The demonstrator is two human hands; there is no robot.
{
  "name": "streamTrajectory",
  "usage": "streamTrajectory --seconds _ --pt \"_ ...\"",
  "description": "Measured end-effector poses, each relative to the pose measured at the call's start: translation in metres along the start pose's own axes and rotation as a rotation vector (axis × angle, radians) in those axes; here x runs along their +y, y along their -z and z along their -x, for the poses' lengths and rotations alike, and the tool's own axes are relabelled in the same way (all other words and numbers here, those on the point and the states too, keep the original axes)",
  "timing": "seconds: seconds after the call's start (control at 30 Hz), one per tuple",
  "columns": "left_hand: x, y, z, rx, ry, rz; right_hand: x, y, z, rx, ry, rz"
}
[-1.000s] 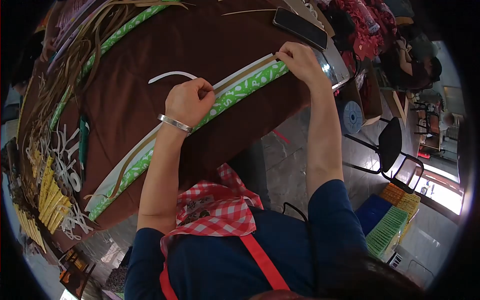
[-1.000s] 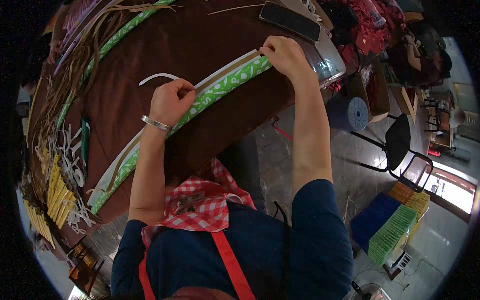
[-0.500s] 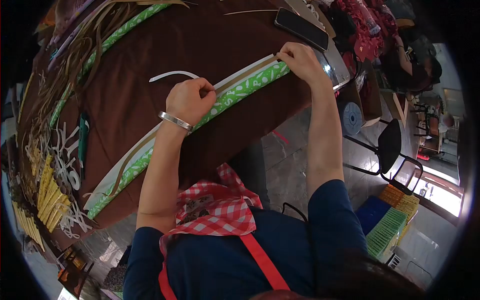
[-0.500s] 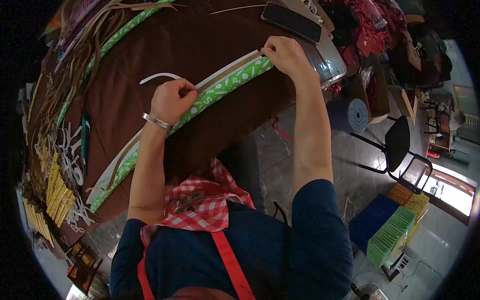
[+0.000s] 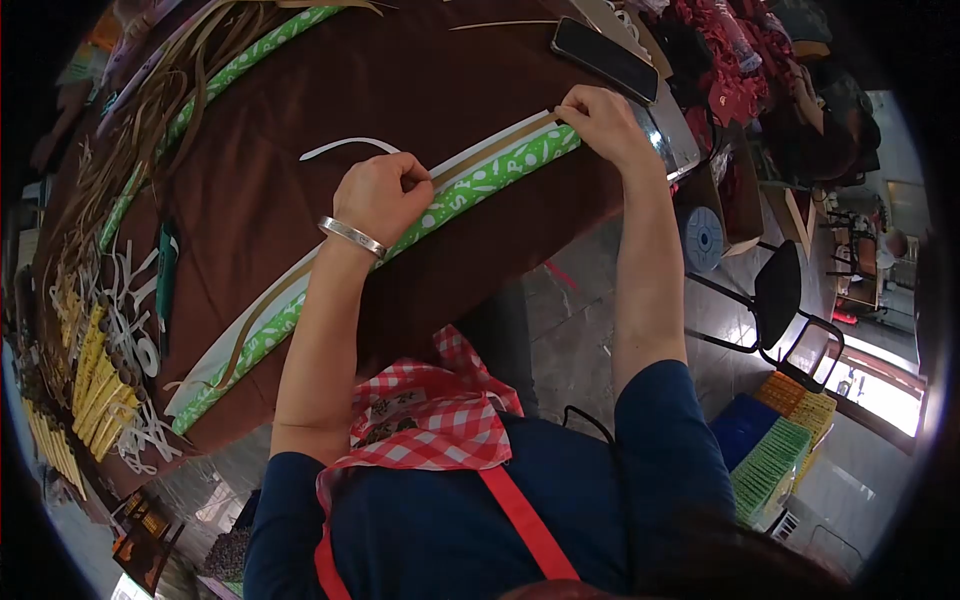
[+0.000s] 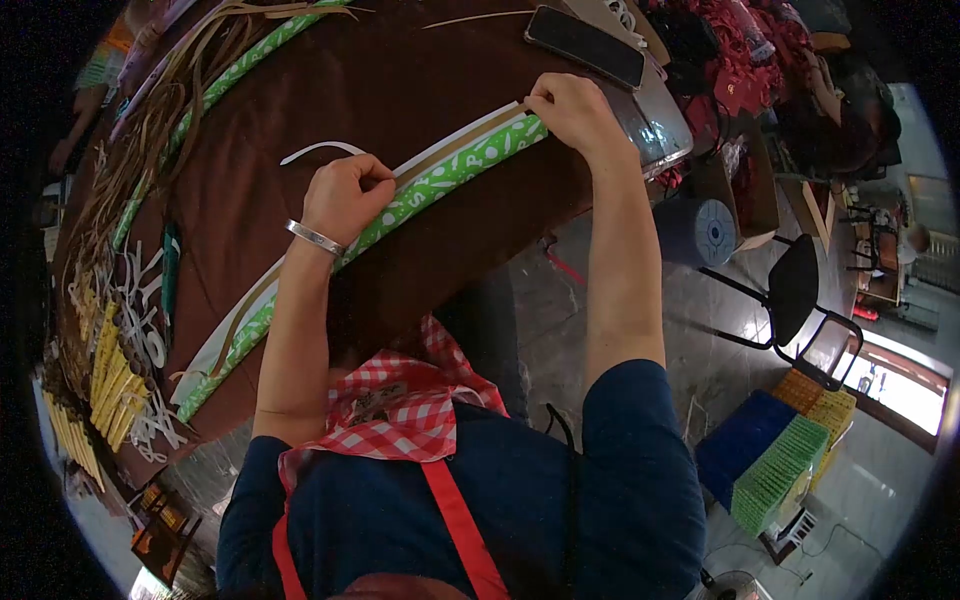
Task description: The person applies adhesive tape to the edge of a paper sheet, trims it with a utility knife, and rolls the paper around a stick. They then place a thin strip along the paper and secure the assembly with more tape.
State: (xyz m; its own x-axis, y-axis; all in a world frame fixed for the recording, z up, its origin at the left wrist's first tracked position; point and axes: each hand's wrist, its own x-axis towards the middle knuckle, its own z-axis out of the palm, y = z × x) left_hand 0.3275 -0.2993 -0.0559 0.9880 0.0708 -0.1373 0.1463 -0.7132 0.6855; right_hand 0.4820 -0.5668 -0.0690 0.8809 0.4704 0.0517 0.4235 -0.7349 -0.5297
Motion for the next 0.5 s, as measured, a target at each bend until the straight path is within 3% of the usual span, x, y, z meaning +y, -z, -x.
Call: streamTrajectory --seconds 0.5 --pt "-0.0031 -0.0011 -0.0004 0.000 -0.005 0.009 0.0006 -0.0026 0.0025 0.034 0.005 -0.030"
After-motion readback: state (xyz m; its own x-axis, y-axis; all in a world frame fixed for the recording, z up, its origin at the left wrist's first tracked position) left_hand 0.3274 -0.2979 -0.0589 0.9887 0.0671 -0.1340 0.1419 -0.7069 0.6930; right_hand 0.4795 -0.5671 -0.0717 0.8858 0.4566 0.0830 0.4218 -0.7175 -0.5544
